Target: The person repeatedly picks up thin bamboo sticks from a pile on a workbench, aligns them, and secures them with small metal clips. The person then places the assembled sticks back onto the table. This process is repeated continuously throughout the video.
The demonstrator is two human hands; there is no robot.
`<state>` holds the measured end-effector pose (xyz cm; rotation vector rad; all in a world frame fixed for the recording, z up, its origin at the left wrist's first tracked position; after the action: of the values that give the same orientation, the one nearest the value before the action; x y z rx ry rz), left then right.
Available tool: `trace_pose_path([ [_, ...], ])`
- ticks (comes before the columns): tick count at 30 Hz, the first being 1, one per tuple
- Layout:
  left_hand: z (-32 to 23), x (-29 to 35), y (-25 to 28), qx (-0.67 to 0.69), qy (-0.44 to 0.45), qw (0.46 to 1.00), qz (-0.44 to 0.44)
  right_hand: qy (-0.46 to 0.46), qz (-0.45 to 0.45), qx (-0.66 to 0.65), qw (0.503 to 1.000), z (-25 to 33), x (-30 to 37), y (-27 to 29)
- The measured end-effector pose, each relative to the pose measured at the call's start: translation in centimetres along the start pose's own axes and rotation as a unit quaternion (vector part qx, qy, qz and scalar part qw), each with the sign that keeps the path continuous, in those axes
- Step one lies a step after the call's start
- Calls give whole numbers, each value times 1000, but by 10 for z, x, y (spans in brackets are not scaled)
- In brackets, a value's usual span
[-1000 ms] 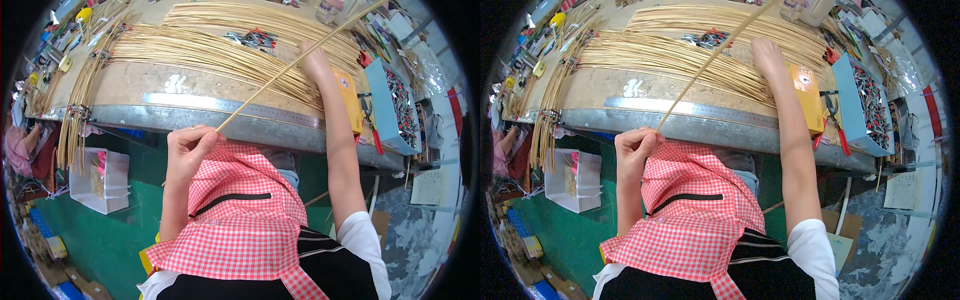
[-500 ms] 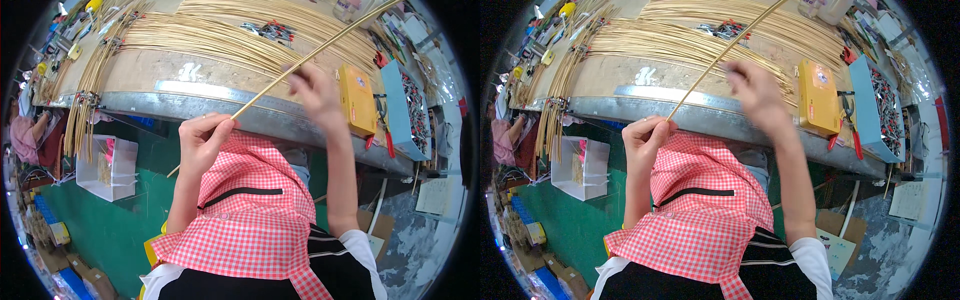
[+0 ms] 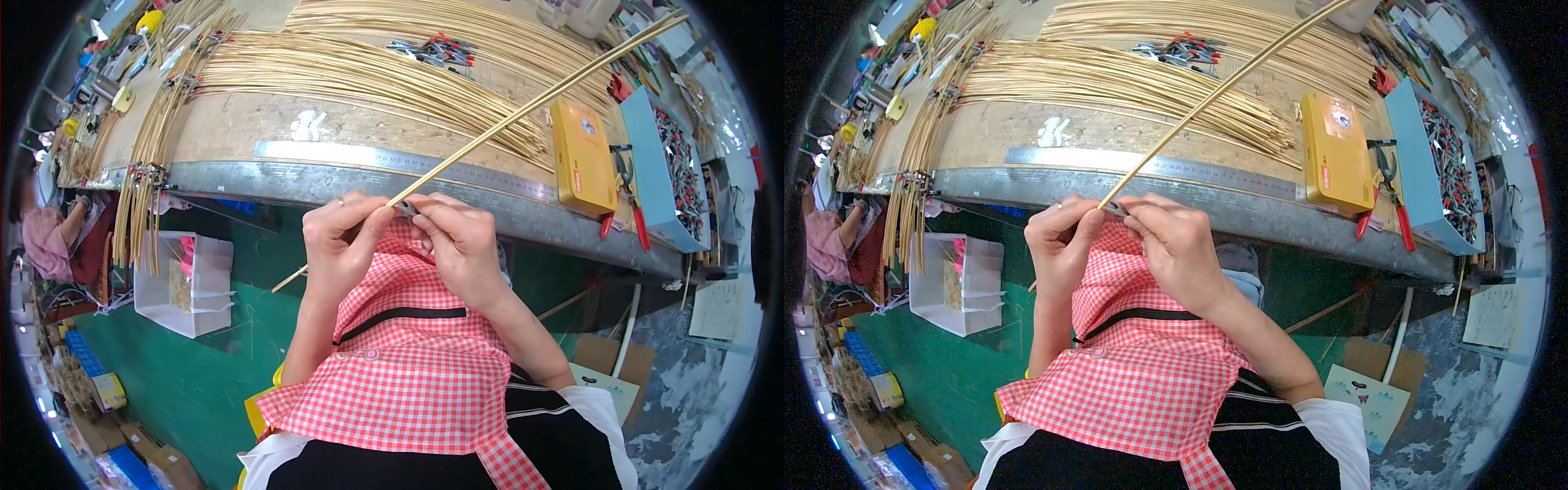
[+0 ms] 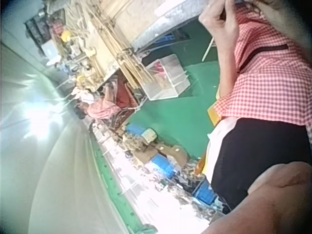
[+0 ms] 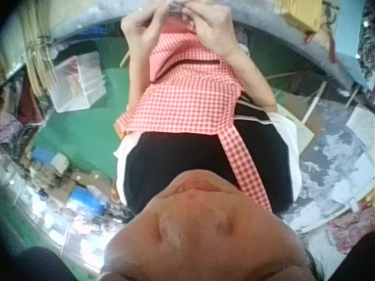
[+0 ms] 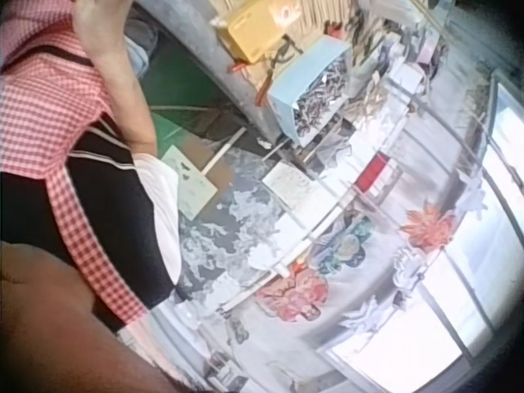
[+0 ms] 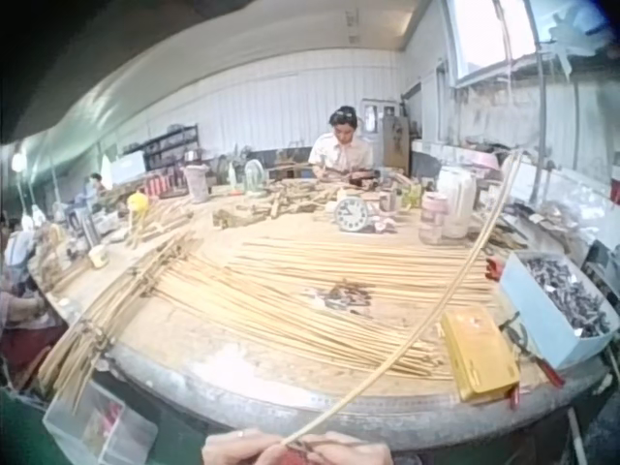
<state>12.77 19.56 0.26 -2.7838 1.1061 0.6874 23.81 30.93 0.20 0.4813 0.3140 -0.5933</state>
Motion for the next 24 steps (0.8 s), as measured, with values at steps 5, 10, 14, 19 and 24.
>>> trace_pose_path([
  [5, 0, 1, -2, 6, 6, 1000, 0, 10, -10, 13, 1000, 2, 1, 0],
  [10, 6, -1, 2, 22, 35, 999, 29, 66, 7, 47, 997, 8, -7, 8],
  [14, 13, -1, 7, 46, 95, 987, 118, -35, -118, -162, 979, -3, -7, 25],
  [19, 18, -2, 12, 182, 162, 966, 87, -66, -96, -298, 948, -8, -6, 38],
  [24, 0, -12, 36, 23, 44, 998, 39, -149, -63, -310, 937, -13, -1, 16],
])
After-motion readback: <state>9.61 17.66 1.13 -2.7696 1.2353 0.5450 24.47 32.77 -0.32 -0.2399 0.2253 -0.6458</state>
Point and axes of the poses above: each hand's wrist, its own x-axis away from the middle knuckle, its own y-axis out of the back of the hand, z = x × y, the point moved 3 cm from there along -x, towards the middle knuckle, and after that the axes turned 8 degrees about x, right-handed, at the moved point
